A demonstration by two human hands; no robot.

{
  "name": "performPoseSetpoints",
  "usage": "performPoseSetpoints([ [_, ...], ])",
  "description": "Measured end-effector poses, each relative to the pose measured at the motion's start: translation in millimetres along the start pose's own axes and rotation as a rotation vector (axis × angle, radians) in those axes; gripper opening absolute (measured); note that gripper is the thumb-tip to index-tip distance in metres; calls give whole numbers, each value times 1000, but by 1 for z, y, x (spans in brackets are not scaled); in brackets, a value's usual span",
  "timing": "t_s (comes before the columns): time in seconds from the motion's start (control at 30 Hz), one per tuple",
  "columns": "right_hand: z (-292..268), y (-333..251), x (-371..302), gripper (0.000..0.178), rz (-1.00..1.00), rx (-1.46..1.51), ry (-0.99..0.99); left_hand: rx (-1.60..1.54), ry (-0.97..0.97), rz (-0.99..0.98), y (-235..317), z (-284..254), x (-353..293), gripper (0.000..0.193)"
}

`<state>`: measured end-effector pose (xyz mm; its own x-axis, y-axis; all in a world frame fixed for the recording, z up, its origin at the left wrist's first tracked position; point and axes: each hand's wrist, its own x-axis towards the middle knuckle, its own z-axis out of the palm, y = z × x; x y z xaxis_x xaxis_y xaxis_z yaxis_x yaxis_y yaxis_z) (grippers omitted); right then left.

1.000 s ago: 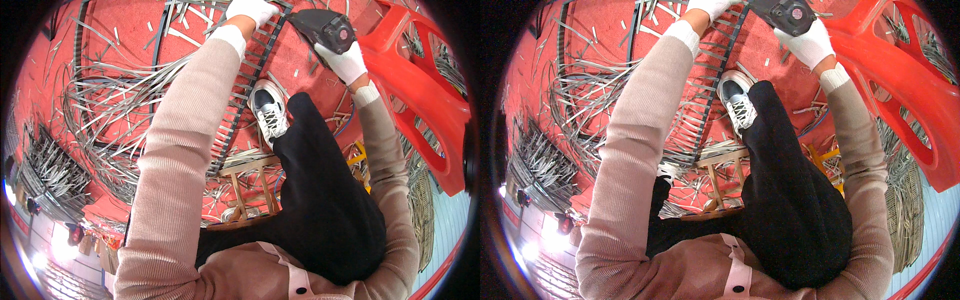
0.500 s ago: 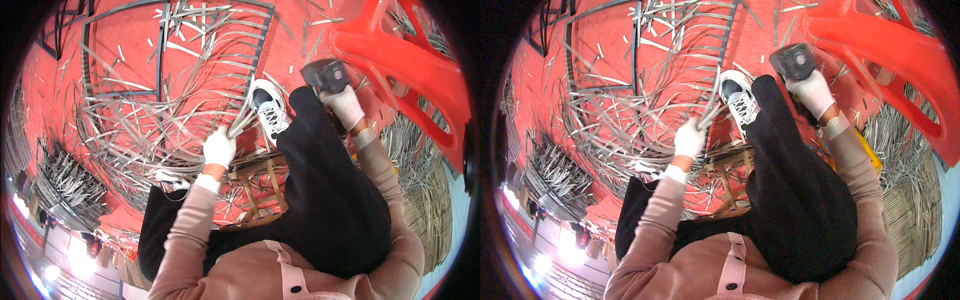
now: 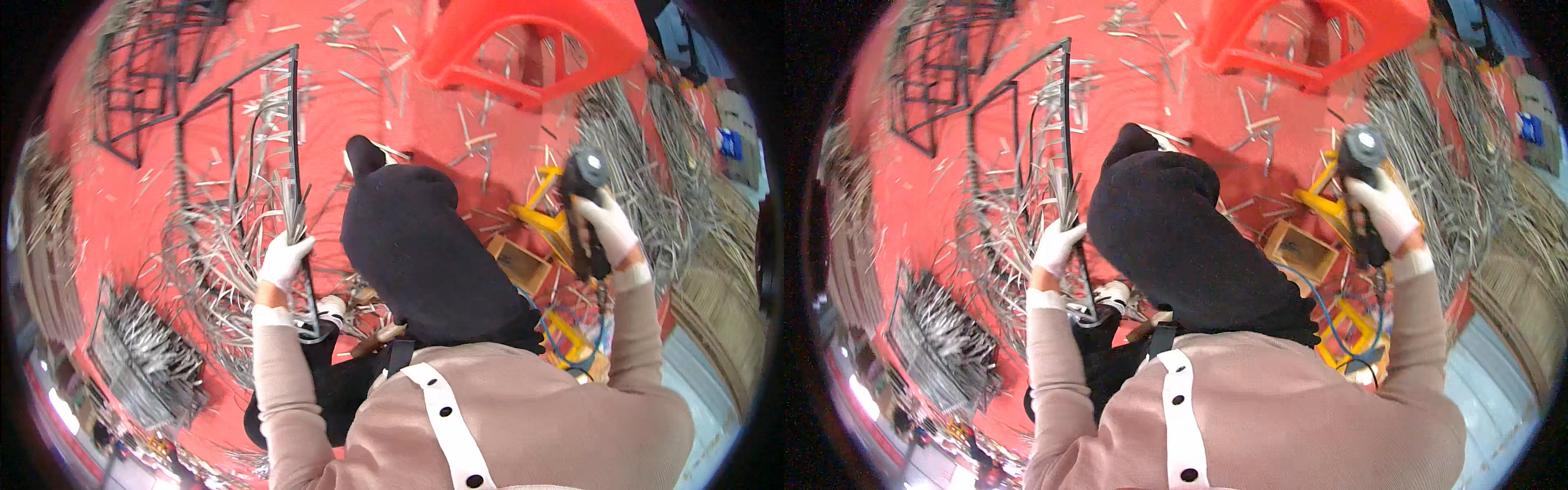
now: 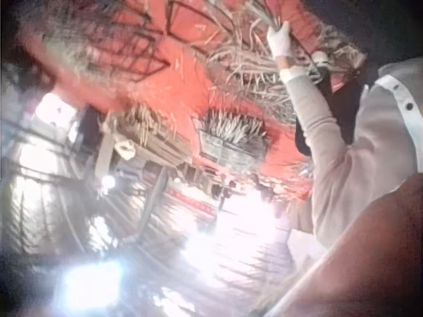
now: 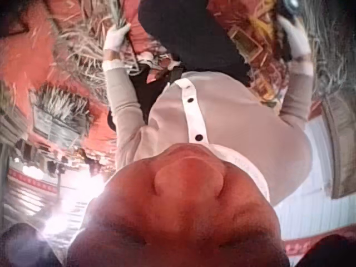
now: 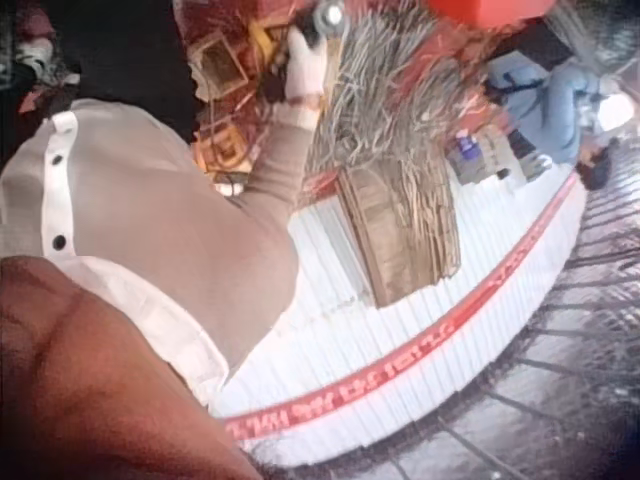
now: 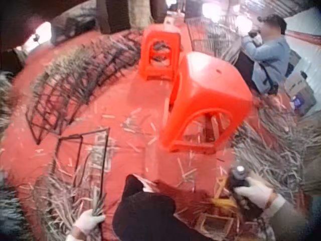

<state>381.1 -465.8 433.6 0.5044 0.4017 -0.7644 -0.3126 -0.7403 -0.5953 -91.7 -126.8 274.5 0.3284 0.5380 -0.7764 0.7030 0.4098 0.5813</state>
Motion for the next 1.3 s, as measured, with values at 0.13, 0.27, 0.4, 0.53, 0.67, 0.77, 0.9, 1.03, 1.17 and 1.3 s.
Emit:
performPoseSetpoints([
  [0.13, -69, 63, 1, 69, -217, -307, 406, 288, 147, 163, 40, -101, -91, 31],
  [0.27, -93, 133, 20, 92, -99, -831, 795, 192, 396, 194, 66, -207, -192, 16],
  [0.4, -79, 183, 32, 91, -240, -915, 882, 272, 518, 98, 59, -237, -282, 21],
  [0.53, -67, 210, 33, 90, -290, -894, 885, 331, 464, 108, 39, -189, -341, 25],
  [0.67, -77, 197, 13, 92, -266, -953, 912, 516, 335, 211, 30, -120, -380, 27],
  [0.77, -75, 145, -1, 74, -436, -947, 940, 526, 201, 164, 26, -94, -395, 31],
  [0.9, -5, 38, 0, 43, -977, -422, 657, 483, 360, 319, 30, -102, -389, 23],
  [1.03, 141, -57, -49, 32, -1458, -234, -32, -331, 716, 729, 84, -109, -366, 19],
  [1.17, 282, -142, -160, 63, -1651, -60, -561, -772, 412, 1076, 178, -70, -346, 18],
  [1.3, 347, -189, -224, 74, -1169, 299, -1289, -764, 295, 1224, 229, -43, -338, 37],
])
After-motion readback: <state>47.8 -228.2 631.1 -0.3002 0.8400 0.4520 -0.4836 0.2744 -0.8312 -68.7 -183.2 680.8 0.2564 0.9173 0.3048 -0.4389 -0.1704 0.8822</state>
